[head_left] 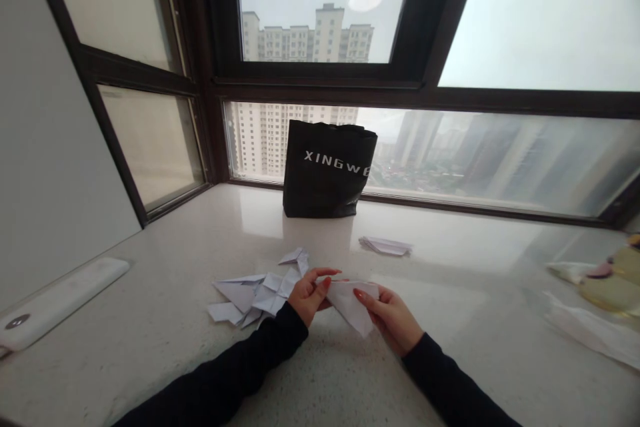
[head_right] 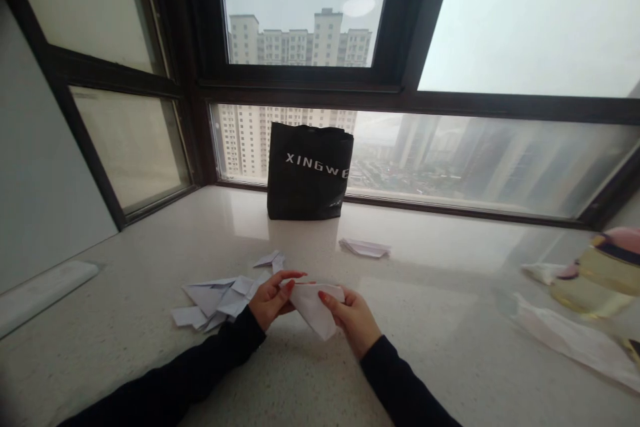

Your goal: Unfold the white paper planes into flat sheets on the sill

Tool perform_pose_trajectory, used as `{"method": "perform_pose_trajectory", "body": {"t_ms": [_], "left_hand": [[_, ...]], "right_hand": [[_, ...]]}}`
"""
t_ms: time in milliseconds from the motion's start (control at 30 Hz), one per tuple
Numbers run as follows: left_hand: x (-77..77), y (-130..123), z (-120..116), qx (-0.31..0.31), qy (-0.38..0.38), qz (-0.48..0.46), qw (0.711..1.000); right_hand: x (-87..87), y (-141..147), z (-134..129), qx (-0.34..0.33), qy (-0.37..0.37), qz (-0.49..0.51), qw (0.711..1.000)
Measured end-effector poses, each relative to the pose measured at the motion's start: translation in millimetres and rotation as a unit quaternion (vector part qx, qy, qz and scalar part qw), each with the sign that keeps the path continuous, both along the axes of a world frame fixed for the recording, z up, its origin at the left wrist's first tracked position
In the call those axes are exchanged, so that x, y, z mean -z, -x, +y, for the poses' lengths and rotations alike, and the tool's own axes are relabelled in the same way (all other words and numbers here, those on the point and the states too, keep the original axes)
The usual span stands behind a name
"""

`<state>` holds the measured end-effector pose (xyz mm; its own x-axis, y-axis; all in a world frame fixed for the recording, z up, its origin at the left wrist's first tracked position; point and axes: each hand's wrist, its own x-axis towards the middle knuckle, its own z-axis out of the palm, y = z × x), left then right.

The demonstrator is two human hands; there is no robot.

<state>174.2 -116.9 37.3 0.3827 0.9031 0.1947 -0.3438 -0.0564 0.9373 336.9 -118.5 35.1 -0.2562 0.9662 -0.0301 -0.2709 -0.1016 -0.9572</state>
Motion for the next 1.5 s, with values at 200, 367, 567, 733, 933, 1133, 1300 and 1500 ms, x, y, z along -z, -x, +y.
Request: {"method": "perform_pose_trajectory", "body": {"t_ms": [200, 367, 567, 733, 933, 1133, 1300, 1500], "left_hand": [[-49.9, 36.9, 9.3, -0.042, -0.32, 0.364, 0.874], [-72.5, 110.9, 26.9, -0.089, -0.206, 0.709, 0.669], [-33.3, 155.8, 18.7, -0.095, -0.085, 0.786, 0.605], [-19.4, 155.8, 18.8, -0.106, -0.098, 0.779, 0.611], [-27.3, 161.3, 23.4, -0.181, -0.121, 0.728, 0.65], [-59.1, 145.3, 26.2, -0.274, -0.128, 0.578, 0.758], [-52.7, 80.3, 22.2, -0.157, -0.096, 0.418, 0.89], [-10.9, 17.4, 17.1, 0.031, -0.021, 0.281, 0.959]], "right_hand": [[7.1, -10.7, 8.3, 0.051, 0.036, 0.01, 0.998], [11.3, -13.0, 10.5, 0.058, 0.041, -0.009, 0.997], [14.9, -11.6, 11.6, 0.043, 0.006, -0.058, 0.997], [16.9, -11.1, 12.3, 0.047, -0.012, -0.069, 0.996], [17.8, -9.7, 12.3, 0.049, -0.038, -0.087, 0.994], [10.2, -6.3, 9.5, 0.039, -0.073, -0.122, 0.989], [-1.4, -2.6, -1.2, -0.018, -0.107, -0.158, 0.982], [-22.2, -0.4, -19.0, -0.064, -0.208, -0.235, 0.947]]}}
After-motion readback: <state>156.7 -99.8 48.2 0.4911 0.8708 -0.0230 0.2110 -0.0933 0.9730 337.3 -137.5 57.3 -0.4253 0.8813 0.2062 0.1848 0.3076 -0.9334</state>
